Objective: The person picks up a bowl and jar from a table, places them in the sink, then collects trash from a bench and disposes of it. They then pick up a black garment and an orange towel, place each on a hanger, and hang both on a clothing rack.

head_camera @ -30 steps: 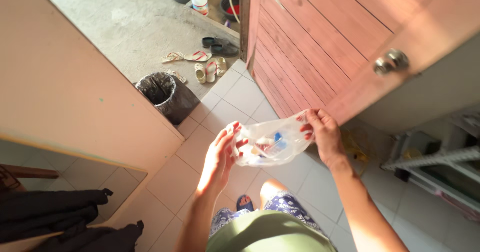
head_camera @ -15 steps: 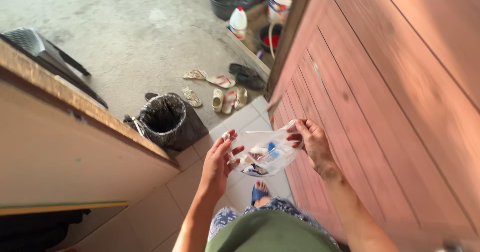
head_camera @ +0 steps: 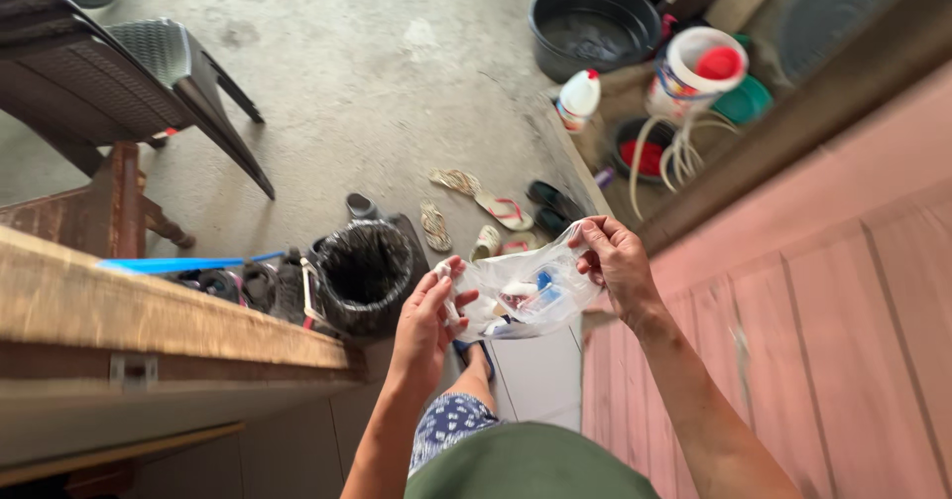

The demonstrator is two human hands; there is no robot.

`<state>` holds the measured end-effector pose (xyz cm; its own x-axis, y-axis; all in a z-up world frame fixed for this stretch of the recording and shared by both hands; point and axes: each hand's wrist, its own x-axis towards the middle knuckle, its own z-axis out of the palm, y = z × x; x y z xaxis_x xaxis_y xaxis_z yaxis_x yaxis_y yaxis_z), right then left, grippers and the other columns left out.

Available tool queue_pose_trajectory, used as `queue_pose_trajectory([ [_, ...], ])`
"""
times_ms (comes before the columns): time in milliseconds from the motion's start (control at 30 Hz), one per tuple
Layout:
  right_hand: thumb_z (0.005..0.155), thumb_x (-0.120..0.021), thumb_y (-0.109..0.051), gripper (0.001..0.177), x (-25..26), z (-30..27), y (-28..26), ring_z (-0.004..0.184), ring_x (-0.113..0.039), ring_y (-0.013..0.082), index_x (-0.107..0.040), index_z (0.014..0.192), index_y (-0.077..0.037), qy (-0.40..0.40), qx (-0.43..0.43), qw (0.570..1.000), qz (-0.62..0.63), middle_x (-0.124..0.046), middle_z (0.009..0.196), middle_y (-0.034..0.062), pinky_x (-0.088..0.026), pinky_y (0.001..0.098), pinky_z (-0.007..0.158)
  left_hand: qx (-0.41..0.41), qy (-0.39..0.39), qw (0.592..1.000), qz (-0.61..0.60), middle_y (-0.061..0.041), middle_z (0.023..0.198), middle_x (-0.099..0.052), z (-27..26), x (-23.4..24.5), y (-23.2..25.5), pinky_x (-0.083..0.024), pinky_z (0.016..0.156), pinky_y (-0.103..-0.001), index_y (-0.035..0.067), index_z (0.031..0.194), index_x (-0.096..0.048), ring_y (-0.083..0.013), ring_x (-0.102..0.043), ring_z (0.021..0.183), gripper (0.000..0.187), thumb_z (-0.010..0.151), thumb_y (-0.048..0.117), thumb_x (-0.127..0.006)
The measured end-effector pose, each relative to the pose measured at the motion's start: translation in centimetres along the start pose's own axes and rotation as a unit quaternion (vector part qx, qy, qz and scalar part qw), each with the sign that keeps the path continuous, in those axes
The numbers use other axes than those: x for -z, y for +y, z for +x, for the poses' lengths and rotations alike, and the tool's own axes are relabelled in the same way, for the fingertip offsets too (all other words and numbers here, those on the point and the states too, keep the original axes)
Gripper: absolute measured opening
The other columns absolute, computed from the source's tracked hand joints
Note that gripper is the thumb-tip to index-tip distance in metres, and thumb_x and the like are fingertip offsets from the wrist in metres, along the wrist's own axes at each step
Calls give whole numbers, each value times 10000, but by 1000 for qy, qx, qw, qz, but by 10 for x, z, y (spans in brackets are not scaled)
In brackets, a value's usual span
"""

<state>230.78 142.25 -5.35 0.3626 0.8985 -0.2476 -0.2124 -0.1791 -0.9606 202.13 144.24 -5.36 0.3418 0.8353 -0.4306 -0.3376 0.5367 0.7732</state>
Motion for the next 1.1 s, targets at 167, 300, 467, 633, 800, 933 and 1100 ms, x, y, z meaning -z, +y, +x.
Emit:
queue_pose_trajectory([
  [167, 1036, -576, -252, 178, -31, 113, -10, 579, -532, 49, -658, 987, -102, -10, -18, 999, -38, -648, 827, -22, -341, 207, 454, 28, 2, 999, 23, 14, 1401, -653, 97, 0, 50, -483, 776, -283, 138, 1410, -610, -140, -656, 1070, 473, 975, 315, -547],
  [300, 1013, -597, -246, 155, -46, 193, -18, 618, -530, 26, -668, 1015, -108, -4, -15, 999, -51, -639, 824, -56, -334, 199, 463, 6, 19, 997, 75, 4, 1356, -642, 164, -4, 87, -514, 769, -305, 132, 1400, -598, -153, -658, 1051, 463, 977, 312, -541],
  [467, 1029, -634, -231, 168, -71, 284, -26, 633, -439, 6, -697, 1061, -78, -15, 24, 997, -75, -546, 759, -75, -345, 182, 506, -31, 52, 998, 32, -17, 1312, -629, 231, -5, 126, -535, 791, -302, 101, 1402, -593, -146, -646, 1039, 452, 988, 275, -542],
  [633, 1015, -640, -203, 176, -110, 381, -41, 605, -404, 16, -690, 1074, -45, -76, -15, 995, -69, -523, 747, -77, -300, 195, 469, -59, 112, 992, -1, -15, 1384, -606, 300, -4, 153, -547, 814, -318, 90, 1401, -577, -149, -642, 1045, 452, 995, 281, -524],
  [800, 966, -629, -147, 200, -149, 490, -65, 631, -468, 16, -653, 1156, -93, -144, -16, 988, -62, -614, 815, -58, -330, 194, 465, -83, 164, 983, -22, -46, 1401, -603, 384, -4, 186, -553, 823, -315, 81, 1412, -568, -169, -651, 1074, 468, 992, 282, -520],
  [933, 988, -607, -128, 195, -173, 576, -83, 731, -553, 34, -678, 1158, -64, -217, 0, 968, -123, -691, 930, -21, -442, 207, 581, -116, 235, 961, -84, -56, 1369, -587, 448, -4, 225, -559, 828, -332, 64, 1415, -553, -190, -650, 1091, 482, 987, 283, -530],
  [1100, 997, -581, -81, 193, -208, 665, -106, 829, -621, 84, -696, 1144, -31, -307, 20, 942, -133, -728, 999, 35, -509, 263, 731, -173, 284, 936, -116, -33, 1362, -581, 494, -5, 266, -552, 836, -303, 57, 1429, -530, -163, -645, 1083, 509, 994, 321, -520],
])
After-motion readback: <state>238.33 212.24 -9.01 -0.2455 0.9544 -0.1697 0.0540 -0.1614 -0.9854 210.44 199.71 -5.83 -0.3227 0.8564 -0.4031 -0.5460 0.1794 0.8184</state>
